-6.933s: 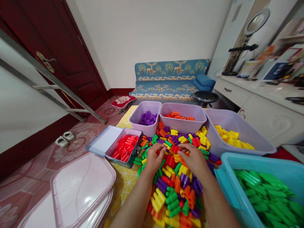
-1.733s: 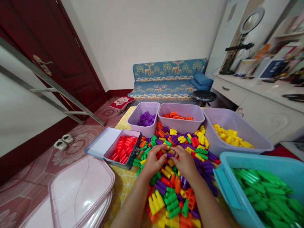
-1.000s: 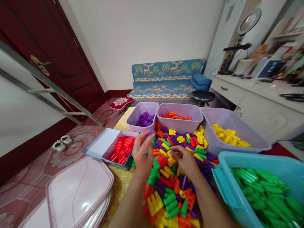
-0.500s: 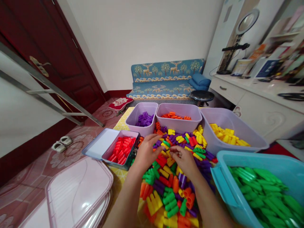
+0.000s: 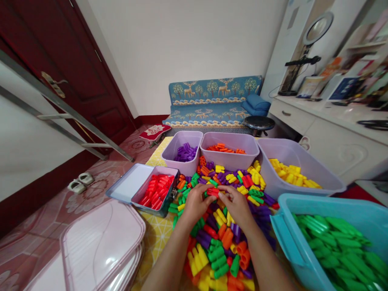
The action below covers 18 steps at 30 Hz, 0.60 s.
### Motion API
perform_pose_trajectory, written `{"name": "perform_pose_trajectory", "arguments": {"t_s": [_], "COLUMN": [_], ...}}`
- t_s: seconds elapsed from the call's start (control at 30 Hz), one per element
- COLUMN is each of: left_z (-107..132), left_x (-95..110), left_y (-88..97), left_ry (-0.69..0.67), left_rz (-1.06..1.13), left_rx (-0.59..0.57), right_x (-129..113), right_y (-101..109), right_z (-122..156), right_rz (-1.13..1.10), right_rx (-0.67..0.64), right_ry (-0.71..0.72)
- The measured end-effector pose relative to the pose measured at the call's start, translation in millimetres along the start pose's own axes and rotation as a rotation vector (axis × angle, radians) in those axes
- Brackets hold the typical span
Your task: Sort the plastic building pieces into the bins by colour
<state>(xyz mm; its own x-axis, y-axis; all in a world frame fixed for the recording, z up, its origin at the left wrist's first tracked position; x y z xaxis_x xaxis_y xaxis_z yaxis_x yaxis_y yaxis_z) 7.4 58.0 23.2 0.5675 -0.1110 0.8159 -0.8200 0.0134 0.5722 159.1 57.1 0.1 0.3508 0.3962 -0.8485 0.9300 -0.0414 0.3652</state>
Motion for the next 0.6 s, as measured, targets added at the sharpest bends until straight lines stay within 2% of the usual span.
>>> {"name": "perform_pose_trajectory", "arguments": {"t_s": [0.07,0.17,0.27,0.5,0.6], "left_z": [-2,-1,0,4,6], "left_x": [-9,-22,-25,-18,-16], "left_y": [-1.2,-2.9,-3.0,-9.2,-11.1], "left_ry": [0.025,0.105,0.134,0.058,0.051], "left_rz": [0.197,0.394,0.376,0.241,0.251], "left_rx": [0.027,0.003,-0.021,-0.088,-0.112], "right_x": [0,0,0,-8,-9], "right_y": [-2,-6,-10,-9,-8], "right_z": [0,1,1,1,2], "right_rz": [-0.044,-0.116,-0.146,-0.160,-0.166], "right_rx": [-0.007,-0.025,-0.039,-0.048,-0.023], "right_ry": [-0.006,-0.016,-0.042,-0.044,-0.049]}}
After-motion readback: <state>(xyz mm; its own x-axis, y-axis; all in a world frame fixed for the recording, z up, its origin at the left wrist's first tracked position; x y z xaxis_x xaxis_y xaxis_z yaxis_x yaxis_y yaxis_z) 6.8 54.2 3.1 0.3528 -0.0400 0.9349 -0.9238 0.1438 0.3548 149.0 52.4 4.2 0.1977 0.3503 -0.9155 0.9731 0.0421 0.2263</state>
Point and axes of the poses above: each hand's wrist, its own z-axis away from the middle knuckle, its own y-axis out of the back of the hand, x = y × z, the point moved 7 cm from there along -z, towards the middle knuckle, and after that the axes turned 12 degrees about y, right-handed, at the moved point
